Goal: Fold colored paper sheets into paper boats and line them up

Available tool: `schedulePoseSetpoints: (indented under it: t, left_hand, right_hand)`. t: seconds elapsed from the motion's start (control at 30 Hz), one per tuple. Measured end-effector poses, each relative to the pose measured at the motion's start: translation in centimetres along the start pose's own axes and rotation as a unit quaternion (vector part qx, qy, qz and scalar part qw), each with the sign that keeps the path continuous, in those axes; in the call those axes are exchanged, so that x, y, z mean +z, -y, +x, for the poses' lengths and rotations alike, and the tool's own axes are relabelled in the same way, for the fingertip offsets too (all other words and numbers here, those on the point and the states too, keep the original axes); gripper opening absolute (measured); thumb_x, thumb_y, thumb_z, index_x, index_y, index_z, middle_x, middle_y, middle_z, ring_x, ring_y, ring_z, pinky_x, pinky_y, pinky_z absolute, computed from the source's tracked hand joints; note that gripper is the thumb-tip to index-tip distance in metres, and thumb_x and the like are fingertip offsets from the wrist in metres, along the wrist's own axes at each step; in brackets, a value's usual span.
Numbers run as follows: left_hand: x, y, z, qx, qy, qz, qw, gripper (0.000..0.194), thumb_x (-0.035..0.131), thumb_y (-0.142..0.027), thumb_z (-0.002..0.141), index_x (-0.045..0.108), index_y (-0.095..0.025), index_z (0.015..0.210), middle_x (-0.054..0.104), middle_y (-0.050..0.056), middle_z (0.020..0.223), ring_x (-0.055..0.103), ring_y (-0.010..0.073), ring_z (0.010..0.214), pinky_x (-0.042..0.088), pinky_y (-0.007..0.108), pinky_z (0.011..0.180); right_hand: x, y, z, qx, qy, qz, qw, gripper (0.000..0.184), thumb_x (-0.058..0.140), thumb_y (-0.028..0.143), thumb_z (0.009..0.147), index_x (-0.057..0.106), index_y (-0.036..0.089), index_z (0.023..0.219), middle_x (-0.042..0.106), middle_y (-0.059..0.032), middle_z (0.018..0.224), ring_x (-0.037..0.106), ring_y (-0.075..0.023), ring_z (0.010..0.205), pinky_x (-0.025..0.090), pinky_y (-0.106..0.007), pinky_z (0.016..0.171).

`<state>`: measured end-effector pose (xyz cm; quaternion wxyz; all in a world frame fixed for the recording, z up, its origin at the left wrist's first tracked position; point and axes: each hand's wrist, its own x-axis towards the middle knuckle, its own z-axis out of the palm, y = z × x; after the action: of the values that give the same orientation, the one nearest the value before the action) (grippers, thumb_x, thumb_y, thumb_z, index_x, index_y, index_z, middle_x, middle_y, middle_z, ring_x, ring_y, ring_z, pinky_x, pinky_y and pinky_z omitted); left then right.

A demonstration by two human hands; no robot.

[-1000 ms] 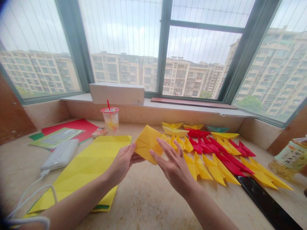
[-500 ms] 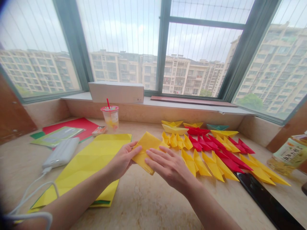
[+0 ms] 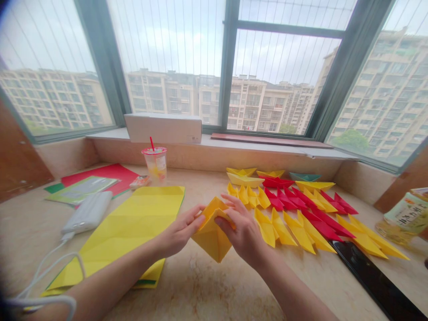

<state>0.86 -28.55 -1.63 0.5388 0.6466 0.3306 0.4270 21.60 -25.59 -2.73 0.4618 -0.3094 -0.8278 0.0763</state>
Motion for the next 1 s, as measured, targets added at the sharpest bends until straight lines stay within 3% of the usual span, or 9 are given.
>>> schedulePoseSetpoints:
  t: [0.1,0.23,0.4,0.5,0.63,0.73,0.83,0.9,1.0]
  left_hand:
    - [0.2,-0.4,-0.4,0.034,0.036,0.043,0.998,0.041,0.054,-0.044,0.094,0.055,-0.019,0.126,0.067,0.010,0.108,0.064,0.0213,0.093,0.051,0.030,0.080]
    - [0.4,-0.5,-0.4,0.051,0.016,0.111,0.992,0.044,0.068,-0.035,0.085,0.058,-0.020,0.125,0.067,0.009,0.110,0.063,0.0234,0.097,0.050,0.031,0.084]
    - [0.6,-0.2,0.2,0.021,0.022,0.004,1.000,0.033,0.055,-0.038,0.094,0.064,-0.020,0.120,0.069,0.009,0.108,0.065,0.0234,0.096,0.052,0.033,0.084]
    - [0.6,-0.3,0.4,0.012,0.010,-0.052,0.999,0.033,0.055,-0.040,0.094,0.065,-0.019,0.118,0.071,0.010,0.105,0.067,0.0245,0.095,0.053,0.034,0.085]
    - [0.4,0.4,0.6,0.010,-0.001,-0.008,1.000,0.034,0.055,-0.041,0.093,0.066,-0.017,0.115,0.072,0.010,0.100,0.068,0.0254,0.093,0.054,0.036,0.085]
    - [-0.1,1.4,0.6,0.054,-0.077,0.159,0.983,0.035,0.055,-0.040,0.093,0.063,-0.017,0.117,0.071,0.012,0.107,0.067,0.0259,0.094,0.054,0.036,0.083]
    - [-0.6,0.9,0.6,0.173,-0.221,0.331,0.901,0.040,0.057,-0.036,0.091,0.056,-0.018,0.127,0.060,0.015,0.128,0.060,0.0270,0.111,0.051,0.039,0.091]
    - [-0.2,-0.7,0.1,0.236,-0.240,0.381,0.861,0.026,0.053,-0.033,0.094,0.063,-0.018,0.112,0.066,0.014,0.116,0.062,0.0243,0.104,0.051,0.036,0.087]
    - [2.0,-3.9,-2.2,0.247,-0.105,0.364,0.892,0.038,0.042,-0.033,0.099,0.061,-0.020,0.070,0.061,0.002,0.061,0.057,0.0129,0.056,0.046,0.024,0.057]
  right_hand:
    - [0.4,-0.2,-0.2,0.063,-0.010,0.043,0.997,0.017,0.060,0.036,0.093,0.066,0.021,0.088,0.067,-0.0103,0.117,0.066,-0.0252,0.107,0.055,-0.040,0.092]
    - [0.8,-0.5,-0.3,0.156,-0.034,0.096,0.983,0.026,0.068,0.043,0.086,0.063,0.022,0.100,0.070,-0.0055,0.092,0.069,-0.0223,0.083,0.058,-0.036,0.075]
    - [0.4,-0.4,0.1,0.211,-0.052,0.170,0.961,0.051,0.070,0.050,0.082,0.058,0.022,0.123,0.068,-0.0063,0.097,0.069,-0.0215,0.083,0.057,-0.032,0.069]
    - [-0.2,-0.4,0.5,0.228,-0.002,0.193,0.954,0.039,0.064,0.052,0.086,0.067,0.020,0.107,0.070,-0.0068,0.094,0.067,-0.0219,0.086,0.055,-0.031,0.072]
    - [-0.4,-0.2,0.6,0.264,0.055,0.264,0.926,0.040,0.059,0.055,0.088,0.065,0.017,0.078,0.065,-0.0025,0.071,0.059,-0.0165,0.062,0.046,-0.026,0.053]
    - [-0.2,-0.3,0.7,0.272,0.019,0.266,0.925,0.041,0.061,0.057,0.086,0.065,0.017,0.074,0.063,-0.0016,0.068,0.055,-0.0156,0.059,0.042,-0.025,0.052]
    - [-0.1,-1.0,0.9,0.266,-0.032,0.231,0.935,0.045,0.061,0.060,0.084,0.066,0.017,0.075,0.064,-0.0031,0.069,0.055,-0.0176,0.062,0.043,-0.027,0.053]
    - [-0.1,-1.5,1.0,0.257,-0.063,0.211,0.941,0.046,0.059,0.063,0.084,0.066,0.018,0.076,0.065,-0.0043,0.071,0.056,-0.0192,0.063,0.043,-0.029,0.053]
    - [-0.2,-2.1,1.2,0.245,-0.089,0.185,0.948,0.048,0.057,0.065,0.084,0.065,0.019,0.074,0.066,-0.0046,0.071,0.055,-0.0202,0.064,0.043,-0.030,0.054]
